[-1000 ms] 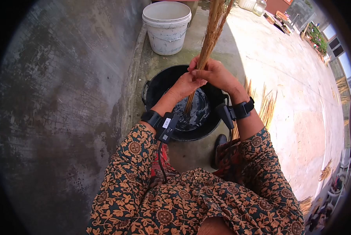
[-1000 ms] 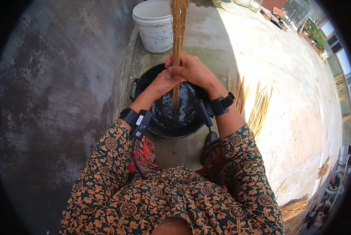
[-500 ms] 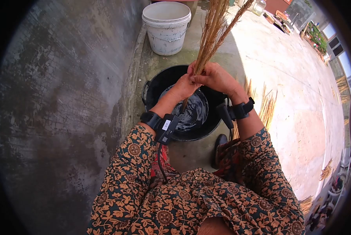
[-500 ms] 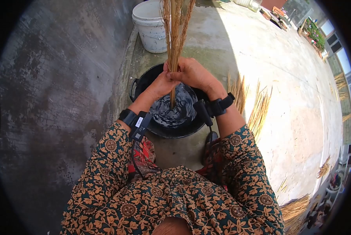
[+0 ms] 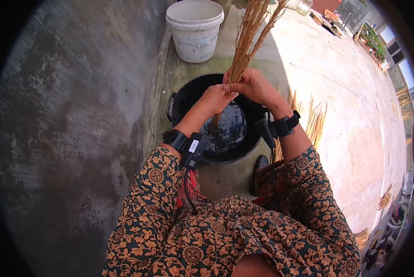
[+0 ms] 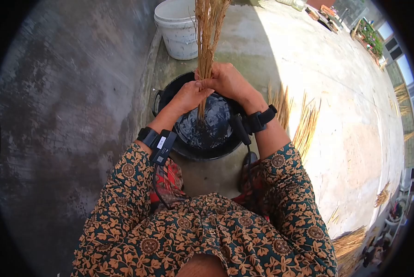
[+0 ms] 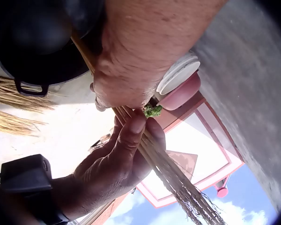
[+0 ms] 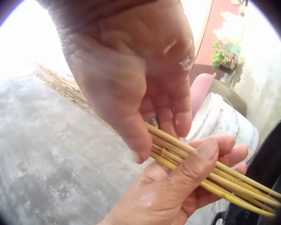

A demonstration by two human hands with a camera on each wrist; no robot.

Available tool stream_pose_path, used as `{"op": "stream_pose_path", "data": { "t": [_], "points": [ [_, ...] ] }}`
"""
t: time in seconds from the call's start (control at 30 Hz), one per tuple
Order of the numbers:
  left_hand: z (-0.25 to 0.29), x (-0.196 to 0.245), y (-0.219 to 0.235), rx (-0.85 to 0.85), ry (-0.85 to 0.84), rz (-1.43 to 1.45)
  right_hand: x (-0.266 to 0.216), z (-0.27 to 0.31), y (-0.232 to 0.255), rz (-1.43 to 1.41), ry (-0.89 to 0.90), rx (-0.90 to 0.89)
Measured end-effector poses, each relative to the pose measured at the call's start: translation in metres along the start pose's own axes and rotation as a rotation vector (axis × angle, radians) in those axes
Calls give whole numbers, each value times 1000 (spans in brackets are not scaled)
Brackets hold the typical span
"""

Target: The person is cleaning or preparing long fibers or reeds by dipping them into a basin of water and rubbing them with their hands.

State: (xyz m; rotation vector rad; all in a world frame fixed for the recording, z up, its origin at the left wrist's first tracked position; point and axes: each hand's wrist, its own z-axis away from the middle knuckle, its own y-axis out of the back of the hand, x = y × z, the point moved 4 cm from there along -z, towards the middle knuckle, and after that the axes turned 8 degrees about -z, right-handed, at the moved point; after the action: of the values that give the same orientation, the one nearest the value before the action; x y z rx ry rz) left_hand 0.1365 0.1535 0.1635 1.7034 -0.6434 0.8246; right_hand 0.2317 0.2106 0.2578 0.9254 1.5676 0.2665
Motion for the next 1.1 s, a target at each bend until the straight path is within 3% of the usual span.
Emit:
{"op": "stream_pose_path", "data": {
  "t": [0.23, 0.33, 0.53, 0.67, 0.77, 0.87, 0.93, 0.97, 1.07, 1.1],
  "points": [
    [5, 7, 7, 89, -72, -237, -10, 1, 6, 148, 35, -45],
    [4, 5, 8, 110, -39, -281, -7, 1, 5, 7, 23, -82],
    [10, 21, 20, 151, 46, -277, -4, -2, 4, -230, -16, 89],
    [10, 21, 17, 185, 42, -262, -10, -3, 7, -125, -44, 35],
    [5, 19, 20, 198, 89, 27, -16, -3, 4, -222, -66, 67],
    [0, 5, 6, 388, -157, 214, -22, -6, -3, -250, 6, 101],
    [1, 14, 12, 325, 0, 46, -18, -7, -8, -218, -3, 117],
    [2, 17, 14, 293, 78, -40, -19, -8, -10, -351, 16, 153],
    [-2, 24, 14, 343, -117, 364, -20, -11, -8, -734, 56, 263],
    [-3, 24, 9, 269, -95, 454, -18, -14, -2, -854, 57, 299]
  ]
}}
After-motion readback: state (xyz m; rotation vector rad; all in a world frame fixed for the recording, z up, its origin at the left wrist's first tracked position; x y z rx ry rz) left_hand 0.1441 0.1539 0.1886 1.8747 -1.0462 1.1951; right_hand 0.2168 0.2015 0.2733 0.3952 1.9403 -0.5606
